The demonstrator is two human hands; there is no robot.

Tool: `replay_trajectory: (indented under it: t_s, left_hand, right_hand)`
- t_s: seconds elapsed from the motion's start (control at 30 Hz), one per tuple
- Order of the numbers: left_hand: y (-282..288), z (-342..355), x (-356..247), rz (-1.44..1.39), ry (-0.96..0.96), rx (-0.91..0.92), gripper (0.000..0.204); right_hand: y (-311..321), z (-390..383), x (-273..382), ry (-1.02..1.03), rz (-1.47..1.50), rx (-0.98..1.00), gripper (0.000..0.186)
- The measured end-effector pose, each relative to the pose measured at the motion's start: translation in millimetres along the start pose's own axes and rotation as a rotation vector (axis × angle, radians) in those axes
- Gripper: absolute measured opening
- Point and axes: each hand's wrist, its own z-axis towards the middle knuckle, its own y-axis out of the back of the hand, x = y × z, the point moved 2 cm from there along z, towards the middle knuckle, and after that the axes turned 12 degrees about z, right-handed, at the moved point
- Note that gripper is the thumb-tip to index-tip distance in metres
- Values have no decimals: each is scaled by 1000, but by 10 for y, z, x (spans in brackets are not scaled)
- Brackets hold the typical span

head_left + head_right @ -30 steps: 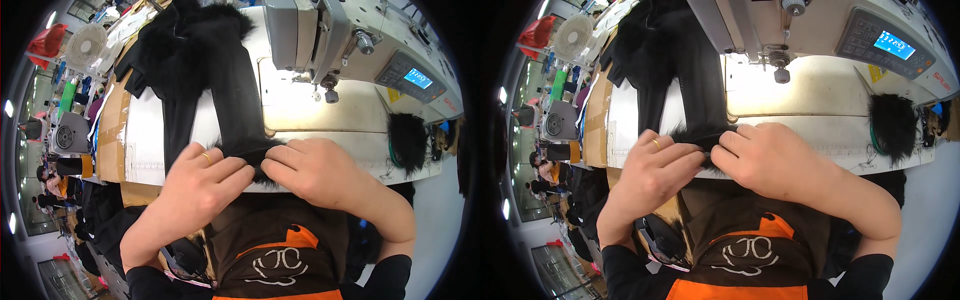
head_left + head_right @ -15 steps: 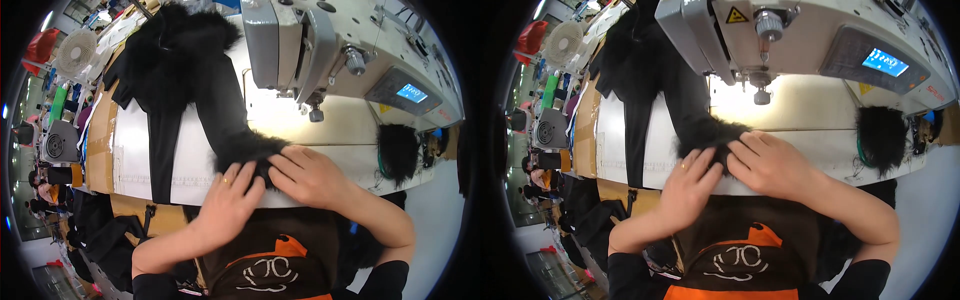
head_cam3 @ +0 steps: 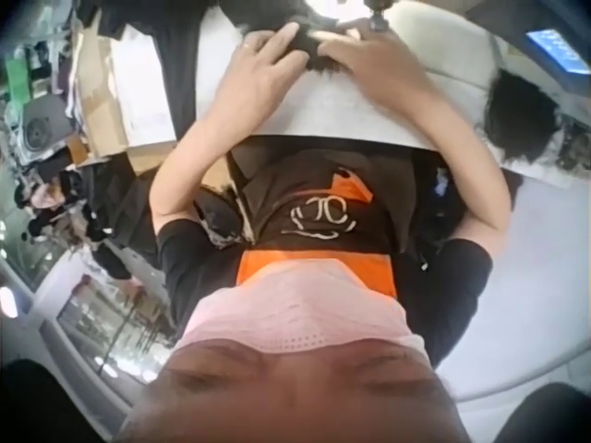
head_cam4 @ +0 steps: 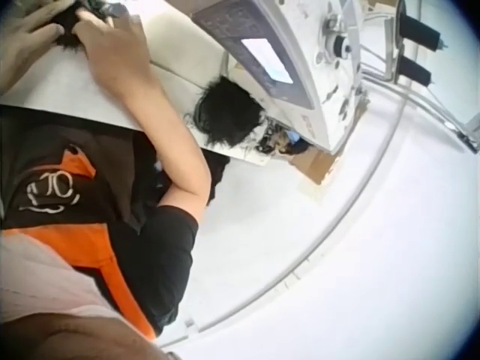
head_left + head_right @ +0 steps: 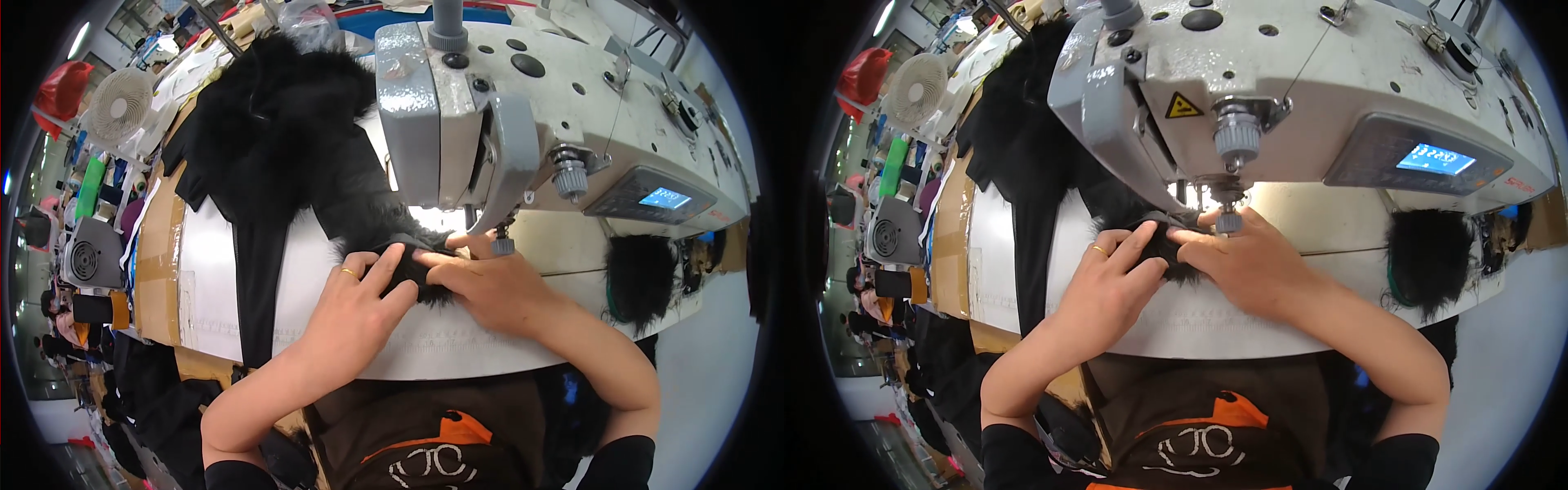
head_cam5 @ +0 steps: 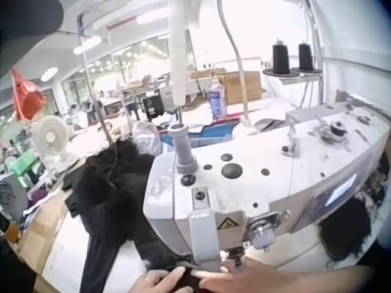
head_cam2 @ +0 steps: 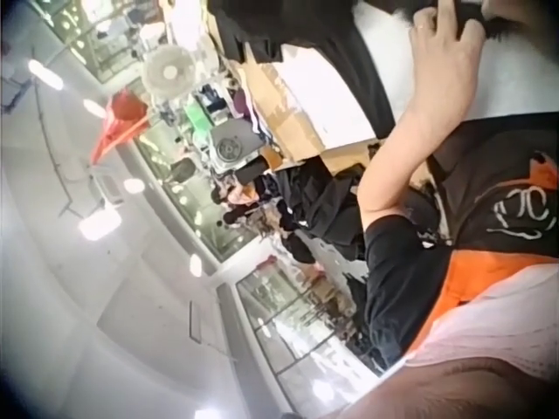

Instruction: Sewing fur trim onto a black garment using an industrial sewing machine.

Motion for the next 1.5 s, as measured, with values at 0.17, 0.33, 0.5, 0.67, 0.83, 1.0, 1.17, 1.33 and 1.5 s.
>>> replay_trajectory:
  t_s: [0.17,0.33,0.5,0.67,0.83,1.0,1.17,1.33,1.5]
  left_hand:
    - [140,271,182,-380,16,151,14]
    - [26,486,310,-412,10,214,16]
    - [-85,591,313,-338,61,157,10]
    - [-276,578,441,-107,5,-32,11]
    - [-262,492,352,204,-175,-265,12]
    - [-239,398,253,240,-198,-250,21]
    - [-242,387,240,206,-185,-236,24]
    - [-272,380,243,200,-179,-282,23]
    - [-293,375,298,41,-230,-353,24]
  right_hand:
    - [104,37,-204,64,228,-8,37]
    - [218,-26,-248,-175,120,30,34]
    - [186,-2,-188,-403,61,-129,20]
    - [83,2,-188,-77,-192,-331,25]
    - [63,51,-138,-73,-239,-445,25]
    - [91,-31,-119,36,-446,-260,26]
    - [137,-61,-149,186,-545,-198,30]
    - [127,-90,-155,171,-582,-179,33]
    - [129,-87,-195,163,-517,-164,36]
